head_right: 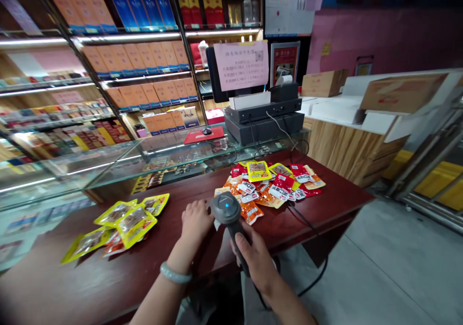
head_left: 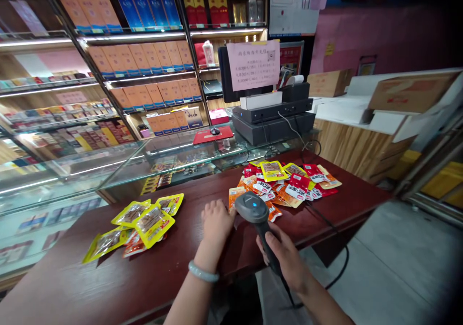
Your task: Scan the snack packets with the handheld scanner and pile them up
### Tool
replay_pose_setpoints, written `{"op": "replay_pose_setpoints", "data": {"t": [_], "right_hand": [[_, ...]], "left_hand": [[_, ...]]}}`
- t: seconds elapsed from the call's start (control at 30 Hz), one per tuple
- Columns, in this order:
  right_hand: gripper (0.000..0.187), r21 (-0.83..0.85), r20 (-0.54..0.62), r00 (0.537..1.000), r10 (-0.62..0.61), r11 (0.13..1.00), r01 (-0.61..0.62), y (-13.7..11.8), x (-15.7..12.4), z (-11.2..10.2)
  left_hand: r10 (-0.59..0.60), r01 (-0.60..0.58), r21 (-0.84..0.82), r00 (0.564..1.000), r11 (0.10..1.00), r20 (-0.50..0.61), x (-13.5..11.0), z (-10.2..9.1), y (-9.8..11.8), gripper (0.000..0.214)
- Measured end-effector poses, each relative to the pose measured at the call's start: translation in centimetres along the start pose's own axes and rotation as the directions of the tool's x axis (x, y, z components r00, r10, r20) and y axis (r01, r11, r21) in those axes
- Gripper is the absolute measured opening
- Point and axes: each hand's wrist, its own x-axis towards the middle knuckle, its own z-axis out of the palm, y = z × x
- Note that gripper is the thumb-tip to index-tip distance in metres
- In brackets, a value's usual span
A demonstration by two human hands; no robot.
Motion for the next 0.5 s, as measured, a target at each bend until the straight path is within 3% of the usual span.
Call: {"op": "replay_pose_setpoints", "data": {"t": [0.17, 0.33, 0.4, 0.5], "right_hand": [[0.082, 0.0, -0.06, 0.998, 0.027, 1.0, -0.027, 0.2, -0.3, -0.6], [0.078, 0.001, -0.074, 0.996, 0.038, 0.999, -0.038, 0.6, 0.1, -1.0], [0.074, 0.006, -0.062, 0.998, 0.029, 1.0, -0.028, 0.5, 0.2, -0.8], [0.064, -0.012, -0.01, 1.0, 0.016, 1.0, -0.016, 0.5, 0.2, -0.2]], "left_hand": [[0.018, -0.02, 0.042, 0.998, 0.999, 0.056, 1.3, 0.4, 1.8, 0.035], [-0.071, 0.109, -0.217, 0.982, 0.97, 0.177, 2.4, 0.9, 0.6, 0.028], [-0.091, 0.163, -0.421, 0.978, 0.892, 0.187, 2.1, 1.4, -0.5, 0.024], [-0.118, 0.206, -0.72, 0.978, 0.663, 0.172, 1.0, 2.0, -2.3, 0.024]]}}
